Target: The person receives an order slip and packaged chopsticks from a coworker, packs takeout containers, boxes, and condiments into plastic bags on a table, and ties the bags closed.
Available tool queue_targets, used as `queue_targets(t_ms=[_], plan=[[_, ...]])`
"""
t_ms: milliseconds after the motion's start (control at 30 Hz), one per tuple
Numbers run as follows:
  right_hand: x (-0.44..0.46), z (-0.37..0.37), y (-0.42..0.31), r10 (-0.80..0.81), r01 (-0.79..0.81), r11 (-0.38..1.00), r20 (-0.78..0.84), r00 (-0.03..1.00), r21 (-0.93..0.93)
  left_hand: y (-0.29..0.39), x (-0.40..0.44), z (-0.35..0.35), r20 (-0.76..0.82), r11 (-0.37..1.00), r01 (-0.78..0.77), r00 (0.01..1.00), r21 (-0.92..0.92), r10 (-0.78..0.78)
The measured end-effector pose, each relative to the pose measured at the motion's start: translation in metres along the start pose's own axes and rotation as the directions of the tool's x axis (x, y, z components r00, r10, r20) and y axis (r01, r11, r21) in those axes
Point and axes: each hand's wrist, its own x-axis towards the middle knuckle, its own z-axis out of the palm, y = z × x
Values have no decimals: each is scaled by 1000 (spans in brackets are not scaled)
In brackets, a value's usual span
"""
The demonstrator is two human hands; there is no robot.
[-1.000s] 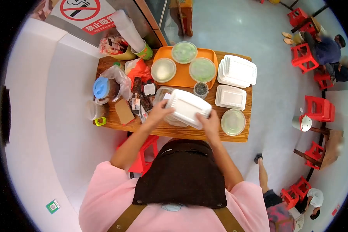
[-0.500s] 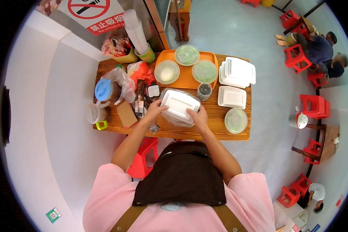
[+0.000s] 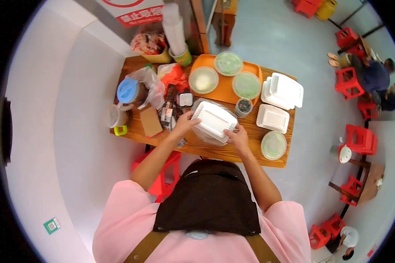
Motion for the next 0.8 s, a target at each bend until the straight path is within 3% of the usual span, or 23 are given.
queue_targets(t_ms=[67, 133, 233, 333, 400, 433, 500, 533, 600, 633, 733, 800], plan=[[-3, -3, -4, -8, 8, 999, 18, 1000, -49, -4, -8, -1, -97, 998, -24, 995, 58, 30], [-6, -11, -4, -14, 15, 998, 16, 1000, -59, -29, -13, -15, -249, 1000, -27, 968, 4, 27], [-11, -27, -7, -71, 67, 991, -31, 997, -118, -83, -18, -52, -445, 979, -26, 888, 202, 115], [-6, -45, -5, -195, 161, 948, -101, 976, -275, -91, -33, -77, -609, 968, 70, 788, 241, 94], [13, -60, 2, -324, 241, 852, -108, 940, -464, -85, -42, -98, -706, 952, 117, 697, 281, 123], [-1, -48, -29, -406, 271, 786, -134, 904, -556, -100, -42, -118, -742, 920, 148, 643, 363, 189], [15, -38, -53, -578, 390, 598, -39, 815, -700, -138, -31, -150, -771, 834, 216, 545, 507, 328], [26, -38, -62, -650, 434, 486, 18, 760, -758, -131, -33, -151, -794, 811, 315, 545, 492, 270], [53, -33, -70, -664, 381, 336, 70, 744, -862, -116, -40, -156, -842, 733, 511, 516, 450, 157], [61, -27, -72, -665, 355, 255, 103, 739, -900, -119, -39, -158, -836, 737, 509, 531, 446, 139], [72, -13, -84, -476, 196, 168, 95, 874, -966, -123, -32, -166, -824, 749, 512, 561, 420, 78], [75, -7, -84, -452, 176, 136, 97, 887, -975, -122, -27, -168, -814, 758, 519, 581, 396, 27]])
